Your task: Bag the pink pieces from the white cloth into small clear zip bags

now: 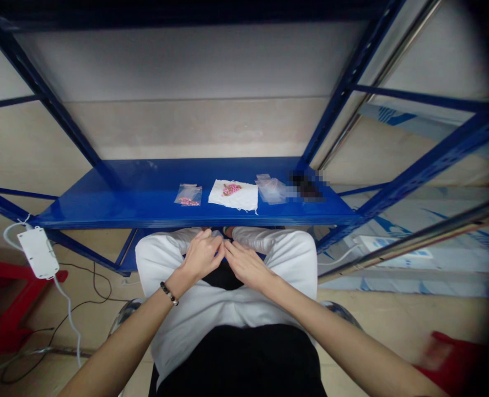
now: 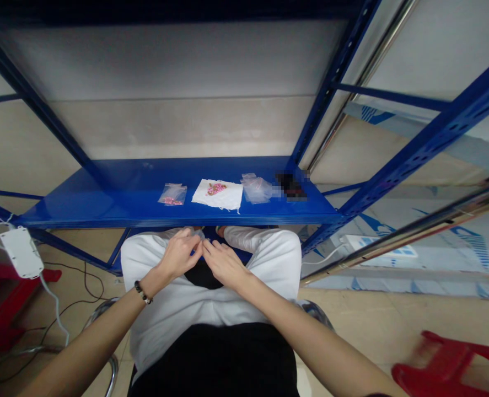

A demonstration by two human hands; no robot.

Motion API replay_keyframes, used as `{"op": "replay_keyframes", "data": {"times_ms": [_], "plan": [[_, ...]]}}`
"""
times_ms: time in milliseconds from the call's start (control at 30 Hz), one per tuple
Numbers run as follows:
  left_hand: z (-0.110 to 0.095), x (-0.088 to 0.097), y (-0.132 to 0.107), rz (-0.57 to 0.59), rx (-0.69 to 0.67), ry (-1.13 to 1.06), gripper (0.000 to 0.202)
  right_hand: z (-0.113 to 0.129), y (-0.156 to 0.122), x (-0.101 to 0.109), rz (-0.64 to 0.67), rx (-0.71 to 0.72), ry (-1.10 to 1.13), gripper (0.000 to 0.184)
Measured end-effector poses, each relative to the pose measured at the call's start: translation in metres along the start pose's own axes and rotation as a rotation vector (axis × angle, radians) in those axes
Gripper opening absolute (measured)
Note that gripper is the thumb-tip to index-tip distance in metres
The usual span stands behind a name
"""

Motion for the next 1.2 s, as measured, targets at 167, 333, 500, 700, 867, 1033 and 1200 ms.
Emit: {"op": "replay_keyframes", "data": {"times_ms": [167,333,500,700,867,1033,1200], "plan": [[0.001,0.006,0.002,-0.018,0.016,-0.044,0.024,-0.008,0.006,0.008,-0.035,-0.117,0.085,0.028],[0.011,0.013,0.004,-0.050,0.081,-0.281,0.033,-0.039,0.004,0.017,-0.156,-0.302,0.552,0.024],[0.013,-0.013,0.004,0.181,0.056,-0.694,0.053,-0.046,0.007,0.004,-0.059,-0.321,1.098,0.028],[0.006,-0.034,-0.003,0.360,0.068,-0.784,0.019,-0.041,0.006,-0.001,0.055,-0.298,1.249,0.027],[-0.005,-0.043,-0.004,0.435,0.042,-1.019,0.027,-0.032,0.002,-0.007,0.177,-0.264,1.223,0.030],[-0.014,-0.063,-0.011,0.499,0.137,-1.071,0.022,-0.023,-0.003,-0.012,0.329,-0.198,1.103,0.027],[-0.024,-0.070,-0.012,0.482,0.195,-1.188,0.032,-0.020,-0.006,-0.011,0.401,-0.159,1.154,0.023]]}}
Point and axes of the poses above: each hand's wrist, its own y-axis towards the middle knuckle, its own x-axis out of the back of the hand, z = x × y, the point moved 8 cm from there along y, towards the middle knuckle, and after that the axes turned 1 degree about -x, right-handed, at the moved point
